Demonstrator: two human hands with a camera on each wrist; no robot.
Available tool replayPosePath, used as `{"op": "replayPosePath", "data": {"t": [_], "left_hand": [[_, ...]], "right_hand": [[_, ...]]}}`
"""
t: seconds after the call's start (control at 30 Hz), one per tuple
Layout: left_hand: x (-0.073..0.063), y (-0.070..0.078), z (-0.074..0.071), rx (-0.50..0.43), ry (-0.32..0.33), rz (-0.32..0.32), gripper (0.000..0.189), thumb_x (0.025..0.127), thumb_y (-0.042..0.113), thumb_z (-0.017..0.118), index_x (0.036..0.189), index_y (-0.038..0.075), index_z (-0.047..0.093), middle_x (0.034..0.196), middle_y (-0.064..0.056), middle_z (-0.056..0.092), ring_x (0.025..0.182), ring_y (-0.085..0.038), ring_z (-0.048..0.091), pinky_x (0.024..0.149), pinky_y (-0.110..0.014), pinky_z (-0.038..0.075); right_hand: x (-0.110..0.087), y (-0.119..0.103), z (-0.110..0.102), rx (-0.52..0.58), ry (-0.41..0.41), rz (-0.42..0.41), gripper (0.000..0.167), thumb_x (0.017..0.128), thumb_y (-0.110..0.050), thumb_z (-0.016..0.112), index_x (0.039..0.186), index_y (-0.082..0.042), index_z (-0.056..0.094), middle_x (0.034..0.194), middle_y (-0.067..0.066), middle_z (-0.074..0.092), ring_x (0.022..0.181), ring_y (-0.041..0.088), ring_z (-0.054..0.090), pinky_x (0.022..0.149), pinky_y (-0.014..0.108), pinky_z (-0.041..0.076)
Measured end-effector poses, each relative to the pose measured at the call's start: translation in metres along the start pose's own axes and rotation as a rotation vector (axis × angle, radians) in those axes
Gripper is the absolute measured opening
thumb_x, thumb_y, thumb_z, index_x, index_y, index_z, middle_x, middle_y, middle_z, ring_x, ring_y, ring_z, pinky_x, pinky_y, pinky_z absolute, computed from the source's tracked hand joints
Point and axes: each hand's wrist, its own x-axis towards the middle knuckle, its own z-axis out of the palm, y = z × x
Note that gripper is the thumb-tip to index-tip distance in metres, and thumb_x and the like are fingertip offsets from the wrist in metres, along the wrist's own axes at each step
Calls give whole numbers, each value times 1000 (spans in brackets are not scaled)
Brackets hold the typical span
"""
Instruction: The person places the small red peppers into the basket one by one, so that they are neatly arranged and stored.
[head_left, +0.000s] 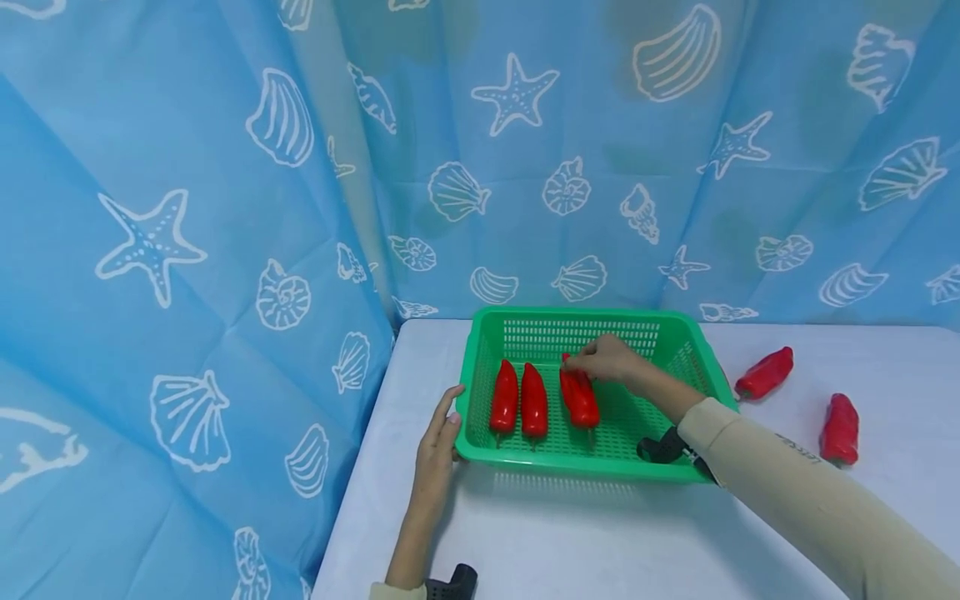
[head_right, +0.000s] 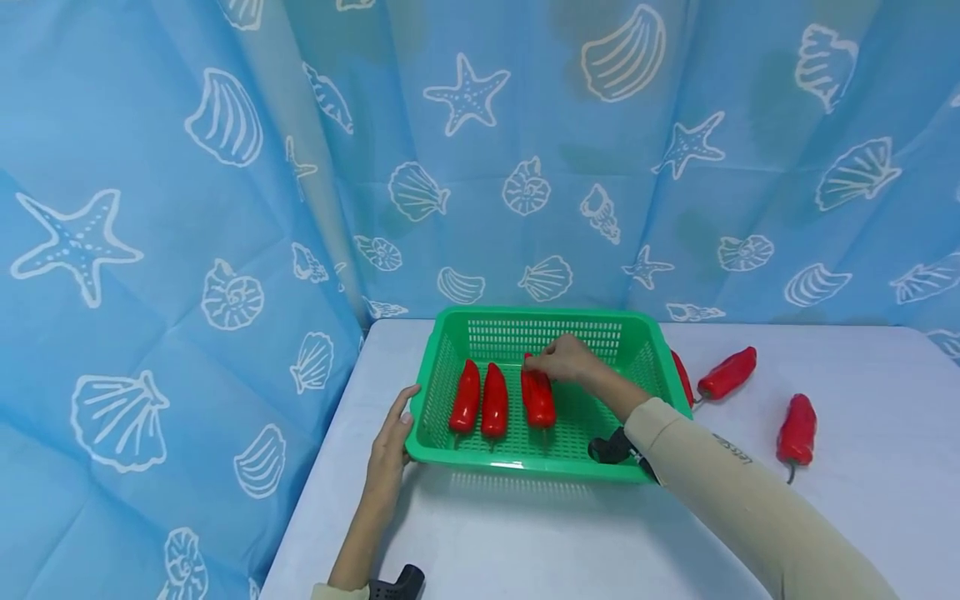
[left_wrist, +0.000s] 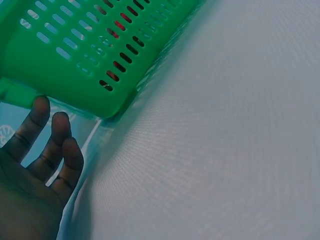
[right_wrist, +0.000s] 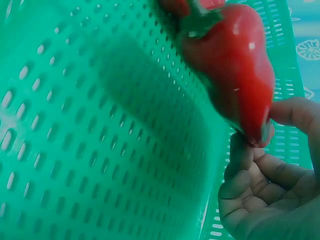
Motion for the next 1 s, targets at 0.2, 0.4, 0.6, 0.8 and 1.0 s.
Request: {"op": "replayPosePath", "data": {"t": [0.2,0.4,0.6,0.8,1.0], "left_hand": [[0,0,1,13,4,6,40,107,45,41,147,43,46,142,4,50,93,-20,55,75,-37,45],[0,2,0,26,11,0,40,107,44,41,147,44,46,138,3,51,90,-19,55,73,-35,45],[-4,17,0,41,12,-27,41,108,37,40,149,36,46,132,-4,54,82,-18,54,73,-36,45],[-11,36,-1,39,7,-21,42,108,34,40,149,29,47,131,-8,54,81,-16,53,72,-35,45],[-11,37,0,37,12,-16,41,109,35,40,149,31,47,128,-7,55,79,-16,52,72,-34,44]], "right_hand": [[3,-3,5,3,-1,-9,33,95,-32,67,104,-2,75,75,3,61,68,19,50,63,36,44],[7,-4,10,20,-3,12,40,94,-30,68,118,2,71,97,9,69,81,22,59,70,37,49],[9,0,12,20,14,30,44,95,-31,68,121,3,68,103,11,67,85,25,60,72,39,51],[10,1,14,13,14,24,39,95,-30,67,116,3,71,91,8,66,80,27,59,70,40,50],[11,2,16,21,2,22,35,95,-29,67,111,1,73,80,5,63,73,24,55,65,38,47]]}}
